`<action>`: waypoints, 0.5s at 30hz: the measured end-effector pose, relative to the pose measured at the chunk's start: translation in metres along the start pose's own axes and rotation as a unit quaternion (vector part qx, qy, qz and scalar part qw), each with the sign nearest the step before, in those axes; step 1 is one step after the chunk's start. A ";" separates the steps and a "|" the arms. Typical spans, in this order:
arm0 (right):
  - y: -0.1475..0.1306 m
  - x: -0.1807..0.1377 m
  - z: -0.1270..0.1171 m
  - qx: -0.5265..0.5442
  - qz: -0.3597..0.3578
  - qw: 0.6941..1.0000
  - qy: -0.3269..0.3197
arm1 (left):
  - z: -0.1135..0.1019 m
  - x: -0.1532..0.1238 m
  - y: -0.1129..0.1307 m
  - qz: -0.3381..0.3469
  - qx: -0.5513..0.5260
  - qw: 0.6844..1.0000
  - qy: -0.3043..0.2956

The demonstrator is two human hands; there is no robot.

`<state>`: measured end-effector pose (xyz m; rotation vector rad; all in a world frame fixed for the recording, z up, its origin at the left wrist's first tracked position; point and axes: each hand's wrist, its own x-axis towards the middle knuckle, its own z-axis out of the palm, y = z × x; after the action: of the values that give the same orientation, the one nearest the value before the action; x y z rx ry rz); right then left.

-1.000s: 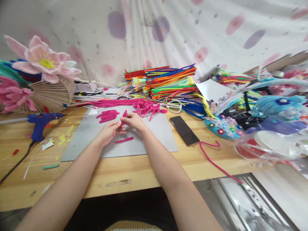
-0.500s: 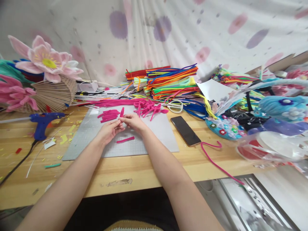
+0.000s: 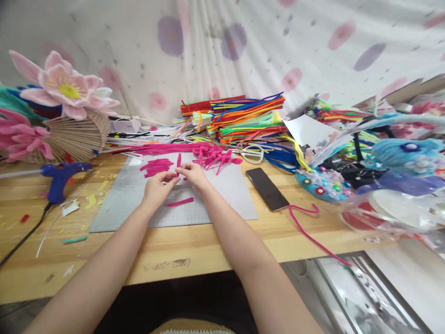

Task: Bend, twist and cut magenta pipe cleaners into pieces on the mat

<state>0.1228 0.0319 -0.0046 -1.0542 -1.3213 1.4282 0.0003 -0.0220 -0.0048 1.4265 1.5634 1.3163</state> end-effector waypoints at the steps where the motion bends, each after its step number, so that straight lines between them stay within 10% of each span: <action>1: 0.000 0.000 0.000 0.000 -0.001 1.000 -0.001 | -0.001 0.000 -0.001 0.024 0.025 0.999 0.002; 8: -0.003 -0.002 -0.002 0.059 0.017 0.997 -0.038 | 0.001 0.000 -0.002 -0.008 -0.099 0.995 -0.031; 15: -0.003 -0.005 0.003 0.194 0.047 0.972 -0.125 | 0.001 0.000 0.010 -0.188 -0.361 0.909 -0.092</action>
<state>0.1215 0.0269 -0.0012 -0.7018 -1.1083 1.8475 0.0047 -0.0226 0.0041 0.7123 0.9882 1.2796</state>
